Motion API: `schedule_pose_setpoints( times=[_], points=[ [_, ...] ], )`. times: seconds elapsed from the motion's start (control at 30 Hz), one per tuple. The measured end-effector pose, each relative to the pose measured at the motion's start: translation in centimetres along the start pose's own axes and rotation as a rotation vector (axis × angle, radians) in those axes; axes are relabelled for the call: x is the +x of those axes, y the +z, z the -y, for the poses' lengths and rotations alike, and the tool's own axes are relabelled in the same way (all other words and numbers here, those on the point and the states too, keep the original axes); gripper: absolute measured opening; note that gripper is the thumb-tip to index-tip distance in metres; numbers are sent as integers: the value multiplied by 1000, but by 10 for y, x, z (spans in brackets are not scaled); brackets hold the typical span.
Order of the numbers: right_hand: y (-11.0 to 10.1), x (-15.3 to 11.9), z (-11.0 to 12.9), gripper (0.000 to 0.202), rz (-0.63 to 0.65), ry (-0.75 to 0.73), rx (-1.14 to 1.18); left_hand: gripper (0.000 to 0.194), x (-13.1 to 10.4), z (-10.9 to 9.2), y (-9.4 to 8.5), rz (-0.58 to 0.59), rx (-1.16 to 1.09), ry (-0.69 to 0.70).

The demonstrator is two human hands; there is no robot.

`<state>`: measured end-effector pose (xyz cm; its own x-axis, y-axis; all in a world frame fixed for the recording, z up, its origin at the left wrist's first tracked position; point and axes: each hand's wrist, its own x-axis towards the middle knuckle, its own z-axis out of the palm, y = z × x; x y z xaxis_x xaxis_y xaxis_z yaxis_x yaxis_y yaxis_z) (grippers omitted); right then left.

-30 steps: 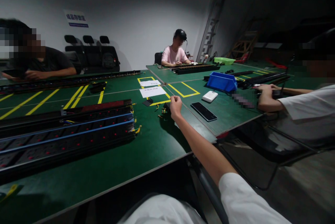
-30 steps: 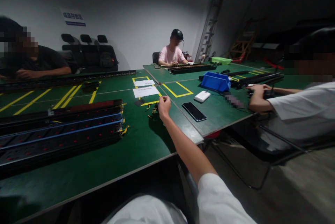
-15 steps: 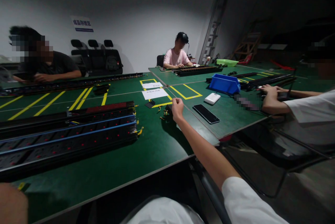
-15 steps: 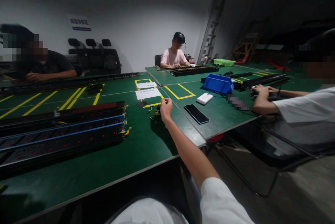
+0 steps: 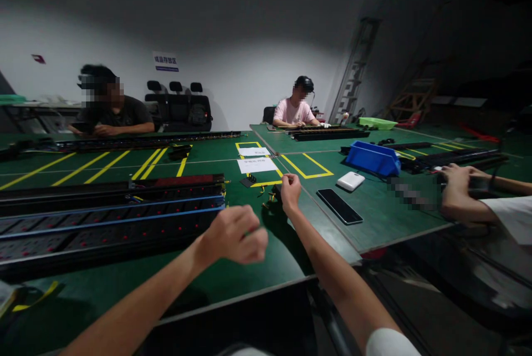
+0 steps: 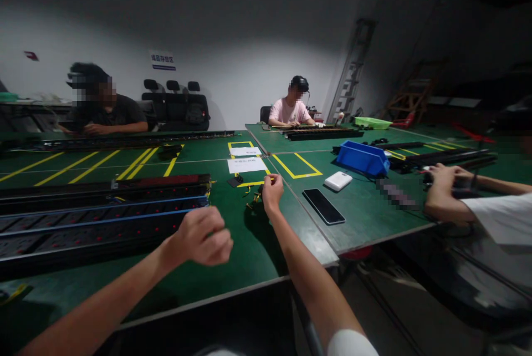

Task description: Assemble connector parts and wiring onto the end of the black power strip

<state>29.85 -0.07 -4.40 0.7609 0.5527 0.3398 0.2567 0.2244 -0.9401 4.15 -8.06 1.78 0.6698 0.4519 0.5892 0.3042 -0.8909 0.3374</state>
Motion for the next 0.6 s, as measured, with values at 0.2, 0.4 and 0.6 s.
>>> schedule_pose_setpoints(
  times=[0.2,0.4,0.6],
  points=[
    [-1,-8,9,26,36,-71,-78,11,22,36,-16,-197,136,-205],
    [0,-17,13,19,136,-203,-176,16,8,58,-18,-13,59,-342],
    [-1,-24,17,20,256,-308,-321,21,9,64,-22,9,-149,-412]
  ],
)
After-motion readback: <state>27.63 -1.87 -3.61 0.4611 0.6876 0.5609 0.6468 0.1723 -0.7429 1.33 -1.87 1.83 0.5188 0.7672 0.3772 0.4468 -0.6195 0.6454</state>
